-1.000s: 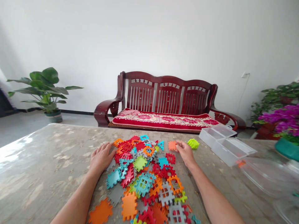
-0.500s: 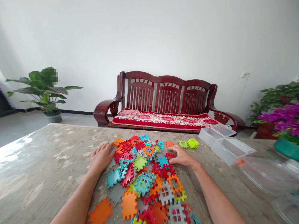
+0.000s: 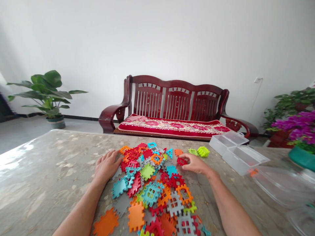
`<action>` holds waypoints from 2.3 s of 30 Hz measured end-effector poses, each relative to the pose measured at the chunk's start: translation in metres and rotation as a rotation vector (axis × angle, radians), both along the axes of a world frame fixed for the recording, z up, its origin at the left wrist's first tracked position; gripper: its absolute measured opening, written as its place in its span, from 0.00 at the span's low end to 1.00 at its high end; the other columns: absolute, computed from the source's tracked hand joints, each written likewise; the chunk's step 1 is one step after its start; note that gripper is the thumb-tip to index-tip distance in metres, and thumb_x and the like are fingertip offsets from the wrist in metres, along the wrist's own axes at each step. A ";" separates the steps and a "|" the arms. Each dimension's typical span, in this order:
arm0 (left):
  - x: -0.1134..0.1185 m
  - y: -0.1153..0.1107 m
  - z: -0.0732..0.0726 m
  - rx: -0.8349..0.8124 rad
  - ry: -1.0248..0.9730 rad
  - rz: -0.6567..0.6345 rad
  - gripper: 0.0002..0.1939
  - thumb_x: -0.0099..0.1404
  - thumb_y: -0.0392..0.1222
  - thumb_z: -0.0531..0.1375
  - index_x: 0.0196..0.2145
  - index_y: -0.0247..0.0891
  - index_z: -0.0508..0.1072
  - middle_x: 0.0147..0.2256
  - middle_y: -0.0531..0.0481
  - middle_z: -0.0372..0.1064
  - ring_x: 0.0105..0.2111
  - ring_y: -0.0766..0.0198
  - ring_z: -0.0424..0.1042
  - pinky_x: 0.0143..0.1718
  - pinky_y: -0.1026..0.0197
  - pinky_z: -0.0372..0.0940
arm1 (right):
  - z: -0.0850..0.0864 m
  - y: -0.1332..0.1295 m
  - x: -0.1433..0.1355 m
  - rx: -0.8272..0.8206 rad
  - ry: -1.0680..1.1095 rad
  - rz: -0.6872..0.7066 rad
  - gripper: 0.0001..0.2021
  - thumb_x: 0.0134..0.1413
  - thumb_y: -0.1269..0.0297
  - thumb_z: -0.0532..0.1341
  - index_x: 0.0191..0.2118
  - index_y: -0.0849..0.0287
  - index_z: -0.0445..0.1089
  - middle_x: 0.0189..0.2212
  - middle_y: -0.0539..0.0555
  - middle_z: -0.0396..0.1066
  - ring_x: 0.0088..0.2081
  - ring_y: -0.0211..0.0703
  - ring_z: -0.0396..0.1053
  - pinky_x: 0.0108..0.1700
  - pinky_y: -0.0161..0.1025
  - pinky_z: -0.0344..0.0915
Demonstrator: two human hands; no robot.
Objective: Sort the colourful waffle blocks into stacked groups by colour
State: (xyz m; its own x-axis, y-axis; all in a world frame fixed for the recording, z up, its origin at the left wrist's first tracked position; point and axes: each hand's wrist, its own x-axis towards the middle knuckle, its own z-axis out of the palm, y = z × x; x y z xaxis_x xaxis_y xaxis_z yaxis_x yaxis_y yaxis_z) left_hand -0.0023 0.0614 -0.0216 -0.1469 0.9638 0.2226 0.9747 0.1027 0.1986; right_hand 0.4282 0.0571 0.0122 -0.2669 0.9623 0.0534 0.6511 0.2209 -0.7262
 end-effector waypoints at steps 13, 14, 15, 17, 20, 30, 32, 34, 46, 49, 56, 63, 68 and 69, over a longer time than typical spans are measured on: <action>0.001 0.000 0.001 -0.019 0.020 0.004 0.29 0.68 0.52 0.45 0.61 0.40 0.65 0.64 0.44 0.61 0.65 0.54 0.57 0.64 0.50 0.50 | -0.024 -0.010 -0.012 0.511 0.011 -0.225 0.22 0.47 0.62 0.63 0.52 0.55 0.72 0.50 0.59 0.73 0.52 0.55 0.68 0.52 0.52 0.67; 0.001 0.000 0.001 -0.017 0.025 0.004 0.29 0.68 0.52 0.45 0.61 0.40 0.65 0.64 0.44 0.61 0.65 0.55 0.57 0.64 0.50 0.50 | -0.025 -0.013 -0.012 0.543 -0.026 -0.217 0.22 0.48 0.62 0.63 0.51 0.55 0.73 0.50 0.60 0.73 0.53 0.55 0.67 0.55 0.54 0.65; 0.001 0.000 0.001 -0.014 0.029 0.005 0.29 0.68 0.52 0.45 0.61 0.40 0.65 0.64 0.44 0.61 0.65 0.55 0.57 0.64 0.50 0.50 | -0.026 -0.015 -0.012 0.566 -0.059 -0.211 0.22 0.48 0.63 0.63 0.51 0.56 0.73 0.50 0.60 0.73 0.53 0.55 0.67 0.57 0.55 0.63; 0.000 0.000 0.000 -0.011 0.037 0.009 0.28 0.68 0.52 0.45 0.61 0.41 0.65 0.64 0.45 0.61 0.64 0.55 0.57 0.64 0.50 0.50 | -0.029 -0.020 -0.007 0.597 -0.110 -0.211 0.21 0.49 0.63 0.62 0.51 0.57 0.73 0.50 0.60 0.73 0.54 0.55 0.66 0.60 0.54 0.61; 0.000 0.000 0.000 -0.016 0.038 0.002 0.28 0.68 0.52 0.45 0.61 0.41 0.65 0.64 0.45 0.61 0.64 0.55 0.57 0.64 0.51 0.50 | -0.032 -0.028 0.006 0.612 -0.136 -0.279 0.20 0.50 0.62 0.61 0.51 0.58 0.73 0.49 0.60 0.73 0.53 0.54 0.67 0.59 0.53 0.61; -0.001 0.002 -0.001 0.000 0.022 -0.008 0.28 0.68 0.51 0.45 0.61 0.39 0.66 0.63 0.43 0.62 0.64 0.52 0.58 0.64 0.47 0.51 | -0.032 -0.033 0.076 0.607 -0.346 -0.705 0.20 0.50 0.59 0.57 0.47 0.62 0.72 0.42 0.63 0.73 0.47 0.56 0.68 0.54 0.51 0.61; -0.001 0.003 -0.002 -0.005 0.024 -0.012 0.29 0.68 0.51 0.45 0.61 0.38 0.66 0.63 0.42 0.61 0.64 0.52 0.58 0.64 0.47 0.51 | -0.034 -0.033 0.084 0.546 -0.433 -0.743 0.21 0.51 0.59 0.58 0.48 0.63 0.72 0.41 0.63 0.73 0.47 0.56 0.68 0.54 0.50 0.61; -0.001 0.003 -0.002 -0.004 0.025 -0.014 0.29 0.68 0.51 0.46 0.61 0.38 0.66 0.63 0.42 0.61 0.64 0.52 0.58 0.64 0.47 0.51 | -0.035 -0.034 0.087 0.476 -0.502 -0.771 0.21 0.51 0.59 0.58 0.49 0.63 0.73 0.41 0.62 0.74 0.47 0.55 0.68 0.53 0.48 0.60; -0.001 0.003 -0.002 -0.002 0.005 -0.012 0.27 0.68 0.52 0.47 0.60 0.40 0.67 0.63 0.42 0.62 0.63 0.51 0.59 0.63 0.46 0.52 | -0.032 -0.037 0.085 0.289 -0.647 -0.821 0.23 0.56 0.54 0.59 0.53 0.61 0.72 0.43 0.61 0.76 0.47 0.53 0.71 0.49 0.43 0.62; -0.003 0.005 -0.005 0.004 0.005 -0.017 0.28 0.68 0.52 0.47 0.61 0.40 0.66 0.63 0.43 0.62 0.63 0.52 0.59 0.64 0.46 0.52 | -0.031 -0.036 0.083 0.286 -0.669 -0.825 0.22 0.56 0.55 0.59 0.53 0.60 0.72 0.42 0.61 0.76 0.46 0.53 0.71 0.49 0.44 0.62; -0.001 0.003 -0.001 0.006 0.003 0.000 0.27 0.68 0.51 0.48 0.60 0.41 0.67 0.63 0.43 0.63 0.63 0.52 0.59 0.63 0.47 0.53 | -0.031 -0.036 0.082 0.288 -0.649 -0.805 0.25 0.56 0.52 0.58 0.54 0.62 0.71 0.45 0.64 0.75 0.46 0.57 0.70 0.49 0.48 0.62; 0.000 0.003 -0.002 0.016 -0.006 -0.001 0.26 0.67 0.51 0.48 0.59 0.43 0.67 0.62 0.44 0.64 0.62 0.52 0.60 0.63 0.47 0.52 | -0.030 -0.036 0.078 0.576 -0.464 -0.794 0.20 0.55 0.56 0.57 0.48 0.62 0.73 0.45 0.63 0.74 0.47 0.56 0.68 0.51 0.49 0.62; -0.002 0.003 -0.002 -0.015 -0.003 0.005 0.28 0.68 0.53 0.46 0.61 0.43 0.65 0.63 0.44 0.61 0.63 0.52 0.59 0.63 0.46 0.51 | -0.027 -0.033 0.044 0.499 -0.048 -0.494 0.16 0.53 0.55 0.56 0.37 0.58 0.76 0.35 0.58 0.76 0.36 0.48 0.70 0.43 0.44 0.66; -0.002 0.003 -0.002 -0.017 -0.003 0.007 0.28 0.68 0.53 0.46 0.61 0.43 0.65 0.63 0.44 0.61 0.64 0.52 0.58 0.63 0.46 0.51 | -0.027 -0.034 0.035 0.420 0.017 -0.396 0.15 0.52 0.54 0.57 0.36 0.58 0.76 0.32 0.56 0.76 0.33 0.46 0.70 0.40 0.42 0.66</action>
State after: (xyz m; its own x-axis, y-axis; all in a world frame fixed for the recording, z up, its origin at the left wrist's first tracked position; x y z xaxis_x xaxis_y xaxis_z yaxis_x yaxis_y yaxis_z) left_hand -0.0041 0.0647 -0.0238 -0.1545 0.9663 0.2057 0.9733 0.1131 0.1997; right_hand 0.4633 0.0233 -0.0145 0.1139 0.8837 0.4540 0.7316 0.2346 -0.6401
